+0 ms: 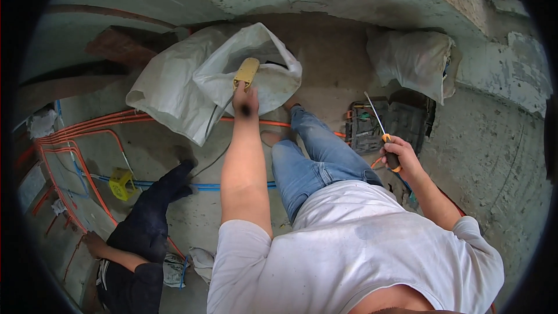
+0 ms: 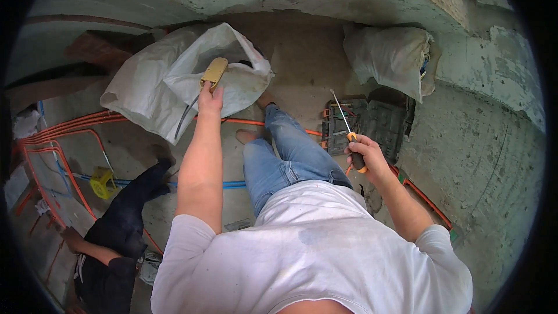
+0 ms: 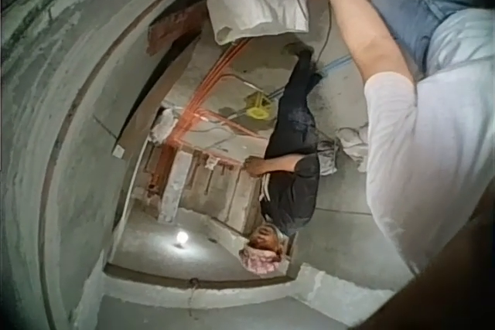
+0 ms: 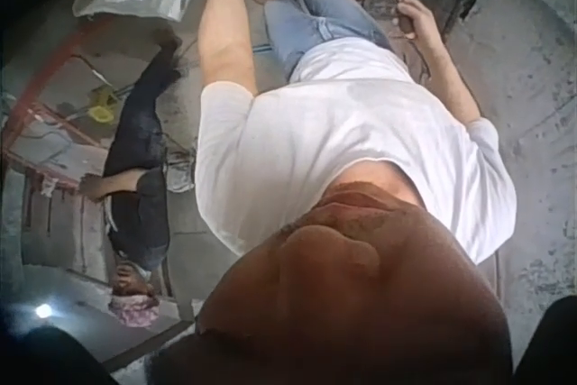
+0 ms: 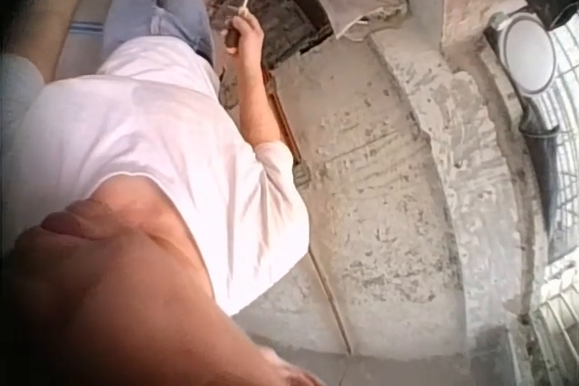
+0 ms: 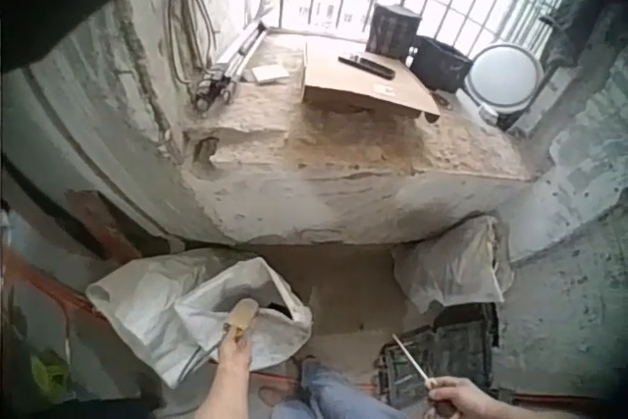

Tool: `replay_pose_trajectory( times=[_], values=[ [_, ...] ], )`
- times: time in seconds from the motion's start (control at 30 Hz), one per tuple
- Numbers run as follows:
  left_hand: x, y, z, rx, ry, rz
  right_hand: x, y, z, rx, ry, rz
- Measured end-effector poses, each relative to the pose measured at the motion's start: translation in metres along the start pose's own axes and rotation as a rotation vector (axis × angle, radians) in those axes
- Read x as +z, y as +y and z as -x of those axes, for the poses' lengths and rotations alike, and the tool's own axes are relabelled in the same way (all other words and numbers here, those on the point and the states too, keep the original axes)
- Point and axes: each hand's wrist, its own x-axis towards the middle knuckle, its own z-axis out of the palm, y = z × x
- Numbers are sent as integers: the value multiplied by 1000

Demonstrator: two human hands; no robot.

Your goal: Repairing and wiring an electrical extension cord socket.

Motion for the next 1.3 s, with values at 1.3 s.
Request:
replay_pose_trajectory(
  times=[1.3],
  values=[
    [-361, -75, 524, 654, 361, 839, 324, 208, 177, 18, -1251, 1673]
  ],
)
